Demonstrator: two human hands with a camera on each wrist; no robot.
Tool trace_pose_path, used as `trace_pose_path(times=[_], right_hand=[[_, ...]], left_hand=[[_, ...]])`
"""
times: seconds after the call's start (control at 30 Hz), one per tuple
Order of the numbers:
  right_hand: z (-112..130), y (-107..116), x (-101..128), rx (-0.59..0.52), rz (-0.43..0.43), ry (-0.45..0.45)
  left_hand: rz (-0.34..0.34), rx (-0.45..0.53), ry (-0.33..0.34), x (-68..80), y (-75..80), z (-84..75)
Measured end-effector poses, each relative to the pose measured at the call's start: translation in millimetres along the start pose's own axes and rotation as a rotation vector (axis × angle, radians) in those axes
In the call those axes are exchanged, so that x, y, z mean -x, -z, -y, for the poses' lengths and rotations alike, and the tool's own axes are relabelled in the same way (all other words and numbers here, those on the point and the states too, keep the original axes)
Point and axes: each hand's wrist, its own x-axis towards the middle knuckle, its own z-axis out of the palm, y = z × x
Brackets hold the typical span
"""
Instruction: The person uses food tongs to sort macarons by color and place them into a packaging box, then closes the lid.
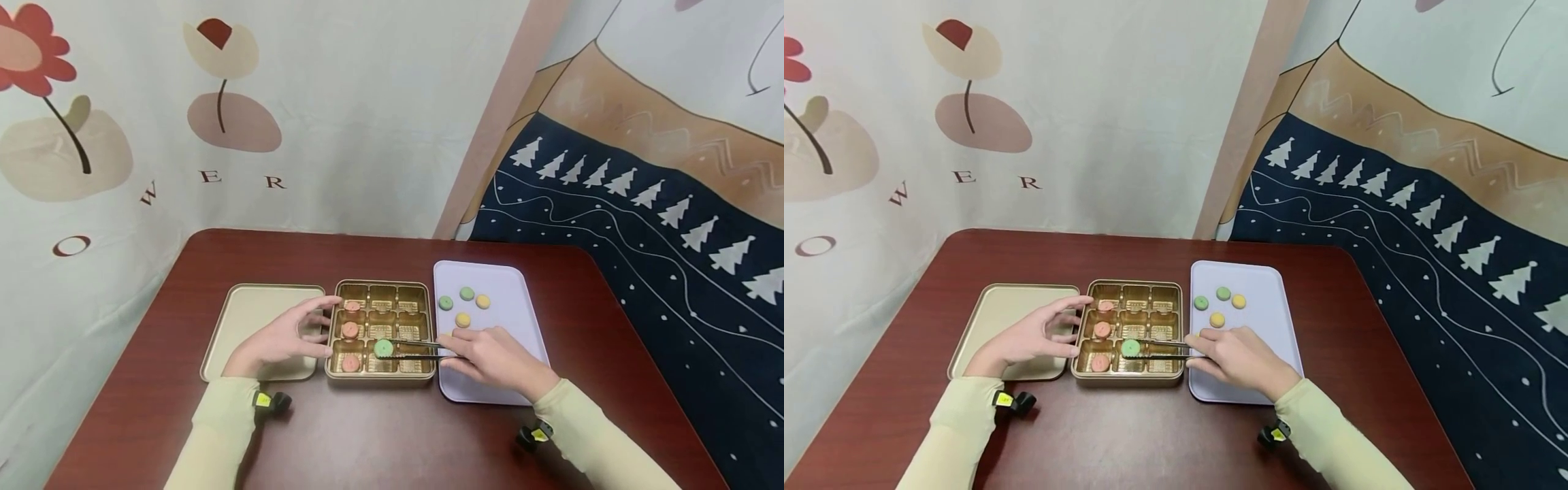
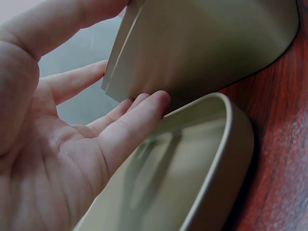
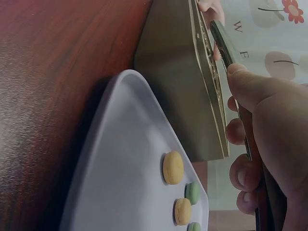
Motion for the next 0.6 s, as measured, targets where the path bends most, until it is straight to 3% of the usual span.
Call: trace_pose_path(times=[0.6], right_hand=[[-1.3, 2.5, 3.9, 0.022, 0.038, 0.002]], left_hand=[[-0.001, -0.001, -0.003, -0.2, 0.4, 1.3]])
